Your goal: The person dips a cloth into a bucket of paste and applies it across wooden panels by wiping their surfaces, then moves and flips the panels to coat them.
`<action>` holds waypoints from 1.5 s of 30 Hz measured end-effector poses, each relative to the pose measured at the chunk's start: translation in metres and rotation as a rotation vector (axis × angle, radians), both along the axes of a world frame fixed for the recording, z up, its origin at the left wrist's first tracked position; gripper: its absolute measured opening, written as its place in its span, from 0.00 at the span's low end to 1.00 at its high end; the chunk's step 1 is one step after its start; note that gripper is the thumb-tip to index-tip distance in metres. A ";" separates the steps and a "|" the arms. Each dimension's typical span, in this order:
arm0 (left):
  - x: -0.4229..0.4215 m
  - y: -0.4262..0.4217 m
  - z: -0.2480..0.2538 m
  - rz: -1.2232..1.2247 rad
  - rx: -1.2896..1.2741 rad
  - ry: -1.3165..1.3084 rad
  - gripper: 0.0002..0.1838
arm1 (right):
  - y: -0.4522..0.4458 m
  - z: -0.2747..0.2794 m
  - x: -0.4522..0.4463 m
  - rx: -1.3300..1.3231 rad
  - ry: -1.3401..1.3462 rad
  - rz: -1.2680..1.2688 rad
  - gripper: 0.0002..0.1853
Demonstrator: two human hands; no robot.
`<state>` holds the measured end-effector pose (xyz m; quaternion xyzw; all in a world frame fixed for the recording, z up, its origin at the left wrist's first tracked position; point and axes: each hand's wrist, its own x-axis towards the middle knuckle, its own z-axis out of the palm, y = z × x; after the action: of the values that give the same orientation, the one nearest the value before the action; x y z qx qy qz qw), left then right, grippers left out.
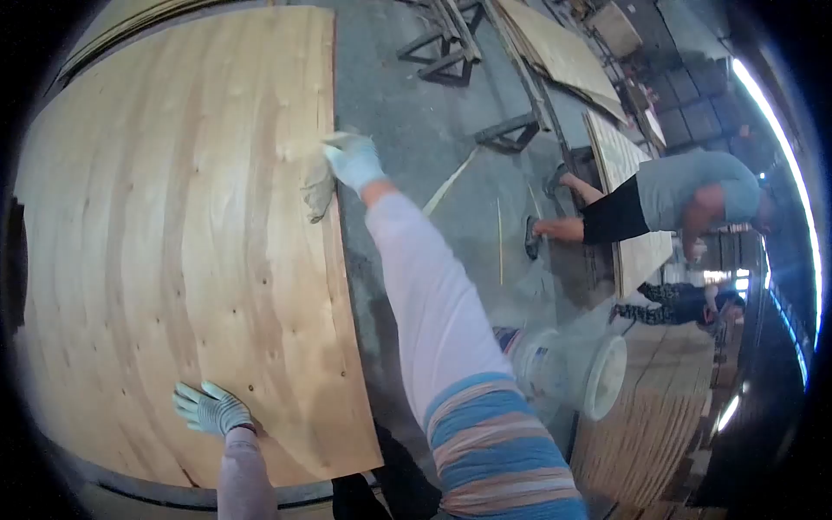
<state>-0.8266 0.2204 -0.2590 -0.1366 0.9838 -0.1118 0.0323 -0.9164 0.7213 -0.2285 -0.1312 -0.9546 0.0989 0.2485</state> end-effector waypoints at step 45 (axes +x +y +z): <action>-0.073 -0.185 0.027 -1.096 0.372 -0.052 0.33 | -0.580 0.061 0.337 -1.694 0.194 -0.846 0.21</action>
<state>-0.8996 0.0352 -0.2320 0.4036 0.9128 0.0595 0.0175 -0.5793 0.1410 -0.1675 -0.5934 -0.4141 0.6703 0.1642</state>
